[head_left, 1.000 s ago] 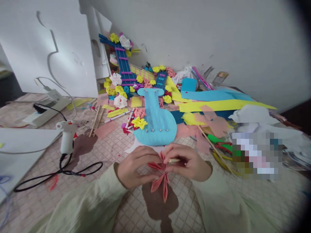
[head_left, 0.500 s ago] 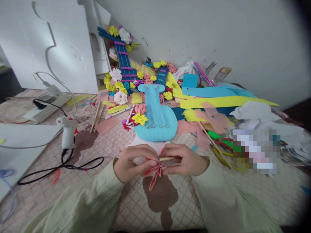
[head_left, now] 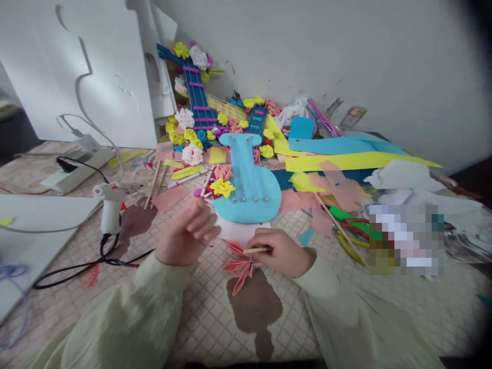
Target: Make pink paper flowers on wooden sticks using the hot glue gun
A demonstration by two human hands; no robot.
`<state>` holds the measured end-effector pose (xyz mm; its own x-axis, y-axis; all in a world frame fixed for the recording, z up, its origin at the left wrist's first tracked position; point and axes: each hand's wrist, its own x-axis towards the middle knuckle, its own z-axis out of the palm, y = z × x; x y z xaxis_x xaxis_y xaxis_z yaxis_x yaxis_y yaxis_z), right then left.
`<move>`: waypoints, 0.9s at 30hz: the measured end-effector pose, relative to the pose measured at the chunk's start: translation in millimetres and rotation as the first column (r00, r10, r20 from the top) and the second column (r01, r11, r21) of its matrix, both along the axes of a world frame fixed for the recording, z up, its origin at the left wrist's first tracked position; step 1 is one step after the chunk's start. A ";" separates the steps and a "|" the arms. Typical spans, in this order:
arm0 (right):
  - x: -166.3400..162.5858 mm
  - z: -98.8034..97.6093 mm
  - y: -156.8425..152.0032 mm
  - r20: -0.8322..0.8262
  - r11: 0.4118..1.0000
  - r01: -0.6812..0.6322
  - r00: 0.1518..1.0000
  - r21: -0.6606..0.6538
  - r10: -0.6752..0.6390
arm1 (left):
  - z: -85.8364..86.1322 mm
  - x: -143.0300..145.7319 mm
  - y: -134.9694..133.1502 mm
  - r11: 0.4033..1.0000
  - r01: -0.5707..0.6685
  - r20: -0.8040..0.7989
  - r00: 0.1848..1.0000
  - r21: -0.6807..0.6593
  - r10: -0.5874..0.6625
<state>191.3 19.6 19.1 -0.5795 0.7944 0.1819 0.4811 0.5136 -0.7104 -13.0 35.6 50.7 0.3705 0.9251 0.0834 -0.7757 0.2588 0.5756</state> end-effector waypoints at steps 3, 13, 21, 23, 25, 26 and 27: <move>1.2 -0.7 1.3 0.009 0.999 0.033 0.999 0.026 -0.034 | 12.5 -19.9 13.0 0.975 -0.215 0.076 0.975 0.050 0.211; 11.0 12.3 1.7 -0.240 0.904 0.422 0.886 0.066 -0.396 | -27.0 -4.7 11.8 0.285 0.713 -0.659 0.320 0.641 0.681; 8.8 12.7 -0.4 -0.264 0.938 0.345 0.906 0.011 -0.330 | -32.9 0.0 7.8 0.221 0.826 -0.689 0.251 0.519 0.680; 8.7 13.9 -0.5 -0.270 0.943 0.333 0.909 0.014 -0.317 | -32.5 0.4 7.3 0.193 0.825 -0.660 0.261 0.531 0.704; 8.4 14.8 -0.5 -0.261 0.951 0.309 0.920 0.015 -0.294 | -33.4 1.5 6.5 0.149 0.815 -0.605 0.280 0.560 0.745; 7.7 15.0 -0.6 -0.251 0.956 0.292 0.927 0.014 -0.279 | -34.2 2.3 5.9 0.124 0.810 -0.576 0.291 0.573 0.764; 6.6 15.0 -0.8 -0.241 0.962 0.272 0.935 0.012 -0.261 | -35.1 3.2 5.2 0.103 0.807 -0.551 0.299 0.582 0.779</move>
